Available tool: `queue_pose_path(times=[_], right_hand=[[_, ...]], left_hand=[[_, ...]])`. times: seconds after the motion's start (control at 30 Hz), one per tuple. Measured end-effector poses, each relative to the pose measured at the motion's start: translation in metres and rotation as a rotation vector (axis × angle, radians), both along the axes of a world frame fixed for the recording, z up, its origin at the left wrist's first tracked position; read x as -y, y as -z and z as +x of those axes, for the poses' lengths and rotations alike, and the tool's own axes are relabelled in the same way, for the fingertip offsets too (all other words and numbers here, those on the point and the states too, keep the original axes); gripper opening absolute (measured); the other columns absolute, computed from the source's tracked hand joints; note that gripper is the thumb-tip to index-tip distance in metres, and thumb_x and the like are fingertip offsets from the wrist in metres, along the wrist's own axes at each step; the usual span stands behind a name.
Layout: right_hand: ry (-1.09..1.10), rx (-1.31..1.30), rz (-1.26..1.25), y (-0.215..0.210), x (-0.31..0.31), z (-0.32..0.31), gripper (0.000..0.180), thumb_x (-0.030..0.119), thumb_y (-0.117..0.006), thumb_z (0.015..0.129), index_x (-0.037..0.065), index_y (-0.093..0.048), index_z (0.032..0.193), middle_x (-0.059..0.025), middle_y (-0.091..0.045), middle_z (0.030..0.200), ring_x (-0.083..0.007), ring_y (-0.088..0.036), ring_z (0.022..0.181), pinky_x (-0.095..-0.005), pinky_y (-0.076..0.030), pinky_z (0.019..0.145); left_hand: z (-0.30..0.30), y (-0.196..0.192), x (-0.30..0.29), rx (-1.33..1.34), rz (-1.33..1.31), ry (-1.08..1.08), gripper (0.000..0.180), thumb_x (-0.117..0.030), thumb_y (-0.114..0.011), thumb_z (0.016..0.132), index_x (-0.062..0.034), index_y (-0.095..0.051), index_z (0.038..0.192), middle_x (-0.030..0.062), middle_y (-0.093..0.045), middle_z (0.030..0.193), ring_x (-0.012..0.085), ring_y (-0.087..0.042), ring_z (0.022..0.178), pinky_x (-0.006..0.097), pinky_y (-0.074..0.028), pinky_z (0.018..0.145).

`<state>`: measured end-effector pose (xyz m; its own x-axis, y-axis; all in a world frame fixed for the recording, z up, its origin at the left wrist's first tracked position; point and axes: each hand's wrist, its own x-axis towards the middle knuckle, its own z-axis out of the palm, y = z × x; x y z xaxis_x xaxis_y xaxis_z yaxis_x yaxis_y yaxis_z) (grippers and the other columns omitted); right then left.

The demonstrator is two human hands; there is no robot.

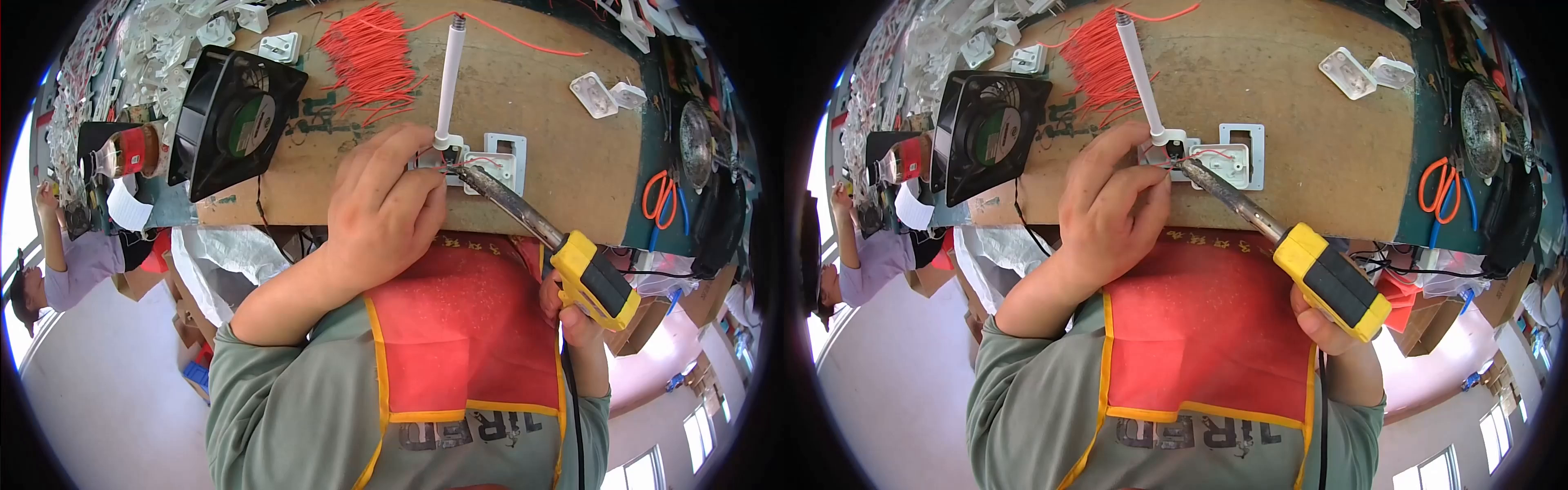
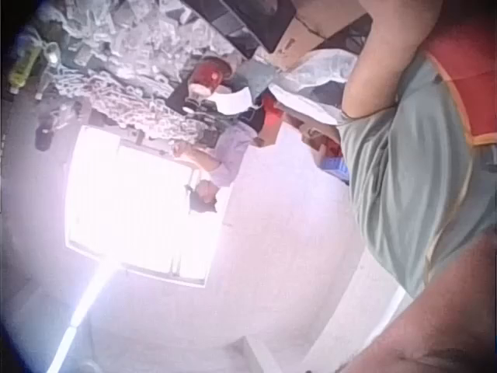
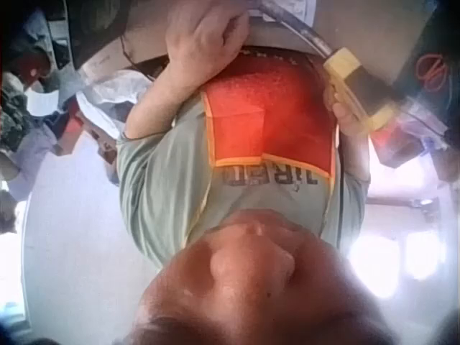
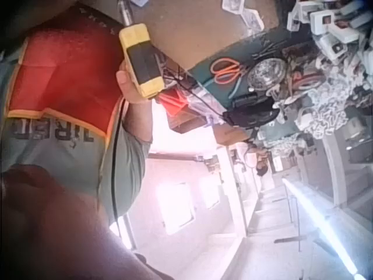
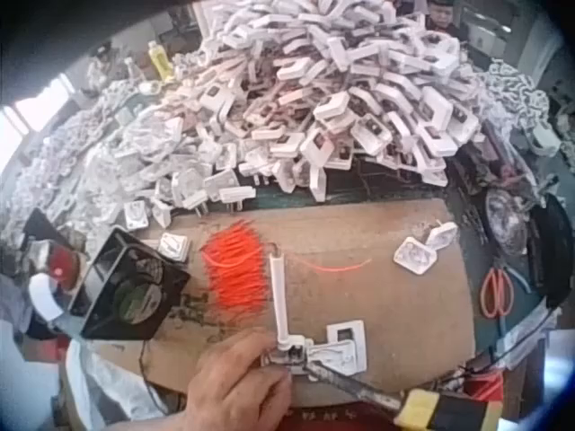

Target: The person assembles electrical components by fitting wires and parts into plastic housings by hand and soldering them using a soldering iron.

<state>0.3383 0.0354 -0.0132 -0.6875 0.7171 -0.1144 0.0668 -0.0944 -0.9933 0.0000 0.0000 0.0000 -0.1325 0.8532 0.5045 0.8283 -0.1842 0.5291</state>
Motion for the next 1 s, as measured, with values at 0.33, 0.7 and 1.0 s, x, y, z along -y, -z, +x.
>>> queue_pose_path(times=[0.33, 0.7, 1.0], right_hand=[[-0.018, 0.052, -0.061, -0.005, -0.002, -0.008, 0.04, 0.026, -0.072, 0.089, 0.0, -0.064, 0.119, -0.0081, -0.065, 0.093, -0.0224, -0.061, 0.076, -0.0348, -0.048, 0.072], [0.031, -0.147, -0.209, -0.017, -0.005, -0.023, 0.051, 0.026, -0.073, 0.089, -0.004, -0.057, 0.128, -0.0058, -0.057, 0.075, -0.0142, -0.051, 0.057, -0.0274, -0.042, 0.054], [0.066, -0.142, -0.243, -0.025, -0.011, -0.024, 0.071, 0.041, -0.077, 0.085, -0.003, -0.05, 0.134, -0.0033, -0.053, 0.072, -0.0113, -0.048, 0.055, -0.0243, -0.037, 0.048]], left_hand=[[-0.001, -0.004, 0.002, -0.001, -0.035, 0.013, 0.018, 0.001, -0.072, 0.068, -0.0042, -0.061, 0.082, 0.0129, -0.061, 0.113, 0.0323, -0.064, 0.101, 0.04, -0.05, 0.082], [-0.001, -0.005, 0.001, -0.011, -0.034, 0.016, 0.019, 0.001, -0.072, 0.067, -0.0042, -0.061, 0.082, 0.0128, -0.06, 0.113, 0.0323, -0.063, 0.101, 0.04, -0.05, 0.083], [0.0, -0.004, 0.001, 0.002, -0.042, 0.009, 0.018, 0.001, -0.072, 0.067, -0.0038, -0.062, 0.081, 0.0138, -0.062, 0.112, 0.0324, -0.064, 0.1, 0.04, -0.05, 0.083]])
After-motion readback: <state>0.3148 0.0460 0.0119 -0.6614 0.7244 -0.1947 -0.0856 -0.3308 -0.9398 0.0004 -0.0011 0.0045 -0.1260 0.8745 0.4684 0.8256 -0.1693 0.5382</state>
